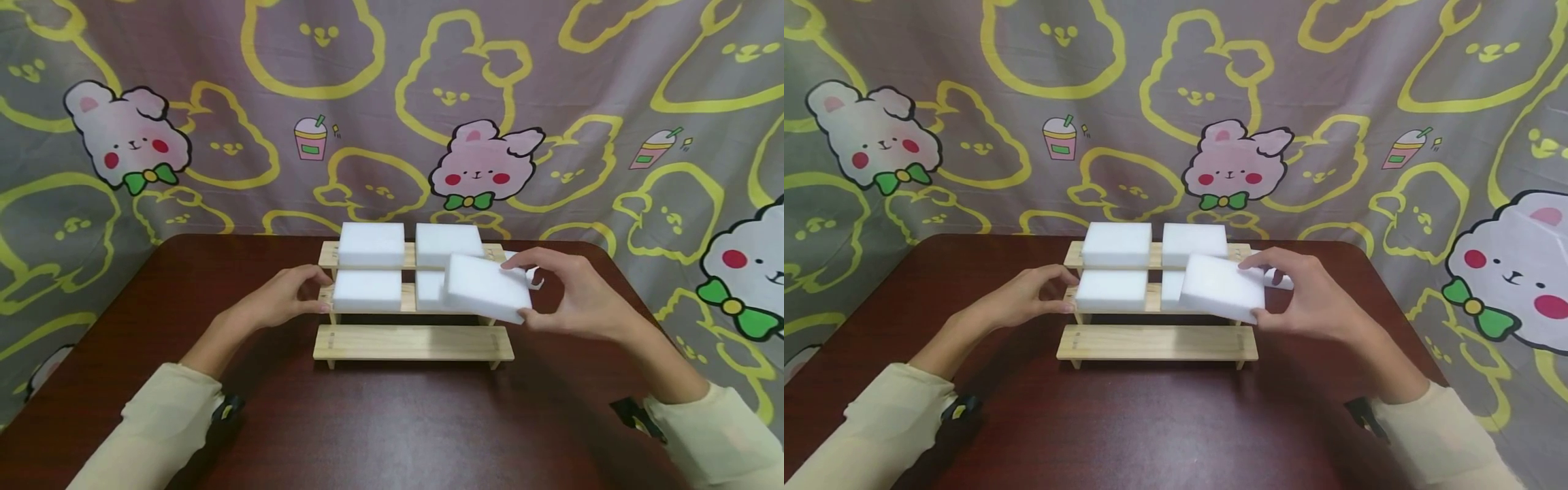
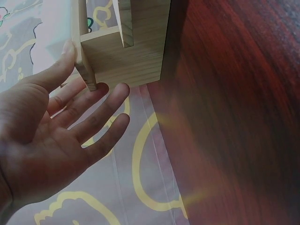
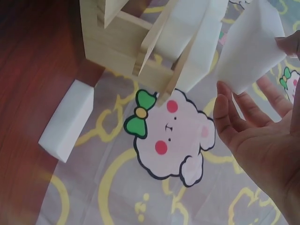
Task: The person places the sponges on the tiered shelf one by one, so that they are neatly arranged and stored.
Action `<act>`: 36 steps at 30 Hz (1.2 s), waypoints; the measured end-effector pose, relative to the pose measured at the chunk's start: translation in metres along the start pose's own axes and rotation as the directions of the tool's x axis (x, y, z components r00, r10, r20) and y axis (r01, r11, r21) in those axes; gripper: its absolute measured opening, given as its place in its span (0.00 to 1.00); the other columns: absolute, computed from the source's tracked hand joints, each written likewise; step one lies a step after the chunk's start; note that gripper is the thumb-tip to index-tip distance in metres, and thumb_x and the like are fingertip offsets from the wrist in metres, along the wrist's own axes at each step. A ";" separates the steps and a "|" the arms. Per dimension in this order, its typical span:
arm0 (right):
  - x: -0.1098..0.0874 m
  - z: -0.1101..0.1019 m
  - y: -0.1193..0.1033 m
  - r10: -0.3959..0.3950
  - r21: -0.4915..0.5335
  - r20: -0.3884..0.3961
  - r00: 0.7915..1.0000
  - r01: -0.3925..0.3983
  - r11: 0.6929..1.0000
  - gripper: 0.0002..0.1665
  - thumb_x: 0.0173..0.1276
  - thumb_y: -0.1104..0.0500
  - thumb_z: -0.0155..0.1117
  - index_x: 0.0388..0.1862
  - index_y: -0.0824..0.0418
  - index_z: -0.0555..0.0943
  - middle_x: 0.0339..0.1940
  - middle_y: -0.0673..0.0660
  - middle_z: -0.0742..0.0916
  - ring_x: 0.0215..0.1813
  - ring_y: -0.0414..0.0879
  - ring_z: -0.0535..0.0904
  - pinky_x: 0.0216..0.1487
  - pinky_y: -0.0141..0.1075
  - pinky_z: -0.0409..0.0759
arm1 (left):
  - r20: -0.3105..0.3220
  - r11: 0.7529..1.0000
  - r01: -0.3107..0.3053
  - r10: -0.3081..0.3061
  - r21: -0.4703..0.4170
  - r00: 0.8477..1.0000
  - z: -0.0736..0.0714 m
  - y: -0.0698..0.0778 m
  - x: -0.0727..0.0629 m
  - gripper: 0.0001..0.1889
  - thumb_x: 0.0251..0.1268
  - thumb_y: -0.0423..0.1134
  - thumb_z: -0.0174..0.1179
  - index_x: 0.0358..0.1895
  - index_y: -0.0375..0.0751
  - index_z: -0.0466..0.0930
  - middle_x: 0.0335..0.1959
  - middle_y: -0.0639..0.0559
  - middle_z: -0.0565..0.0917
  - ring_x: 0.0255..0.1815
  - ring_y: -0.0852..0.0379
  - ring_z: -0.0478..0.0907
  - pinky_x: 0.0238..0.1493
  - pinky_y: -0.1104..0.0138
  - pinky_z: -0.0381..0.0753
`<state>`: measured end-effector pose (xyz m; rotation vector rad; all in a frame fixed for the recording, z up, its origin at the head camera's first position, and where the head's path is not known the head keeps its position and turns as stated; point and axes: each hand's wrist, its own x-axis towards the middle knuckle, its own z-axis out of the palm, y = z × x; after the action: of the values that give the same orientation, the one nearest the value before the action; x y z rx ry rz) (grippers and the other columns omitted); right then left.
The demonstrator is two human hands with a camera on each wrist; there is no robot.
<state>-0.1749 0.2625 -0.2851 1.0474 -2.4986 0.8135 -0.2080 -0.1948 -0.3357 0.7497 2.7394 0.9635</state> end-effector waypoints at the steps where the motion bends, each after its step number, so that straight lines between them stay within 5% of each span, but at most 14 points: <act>1: 0.000 0.001 0.000 -0.003 0.001 0.003 1.000 0.003 1.000 0.38 0.39 0.68 0.84 0.55 0.55 0.83 0.48 0.49 0.87 0.43 0.40 0.77 0.42 0.25 0.76 | 0.000 1.000 0.001 -0.001 -0.001 1.000 0.000 0.000 0.000 0.22 0.67 0.35 0.71 0.58 0.28 0.77 0.57 0.36 0.82 0.52 0.38 0.80 0.51 0.49 0.81; 8: 0.003 0.008 -0.003 -0.034 0.024 0.017 0.999 0.034 0.999 0.37 0.41 0.67 0.83 0.55 0.55 0.83 0.47 0.49 0.87 0.40 0.40 0.78 0.37 0.28 0.77 | -0.004 1.000 -0.004 0.004 0.006 1.000 0.000 0.002 0.000 0.21 0.67 0.36 0.71 0.58 0.28 0.78 0.57 0.36 0.82 0.52 0.39 0.80 0.51 0.48 0.81; 24: 0.007 0.018 -0.015 -0.035 0.045 0.056 0.998 0.032 0.998 0.37 0.42 0.66 0.84 0.56 0.55 0.83 0.50 0.48 0.87 0.46 0.41 0.78 0.45 0.35 0.82 | -0.003 1.000 -0.001 0.001 0.015 1.000 0.001 0.003 0.000 0.21 0.67 0.37 0.72 0.57 0.29 0.78 0.56 0.36 0.82 0.49 0.41 0.79 0.46 0.56 0.80; 36: 0.008 0.027 -0.022 -0.063 0.094 0.062 0.996 0.057 0.994 0.36 0.43 0.66 0.84 0.55 0.55 0.82 0.49 0.49 0.87 0.45 0.42 0.78 0.42 0.33 0.78 | -0.010 1.000 -0.004 0.004 0.013 1.000 0.001 0.004 -0.001 0.21 0.67 0.37 0.72 0.57 0.29 0.78 0.56 0.36 0.82 0.50 0.42 0.79 0.50 0.48 0.80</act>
<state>-0.1662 0.2289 -0.2936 1.1923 -2.4906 0.8977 -0.2054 -0.1919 -0.3339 0.7547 2.7566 0.9539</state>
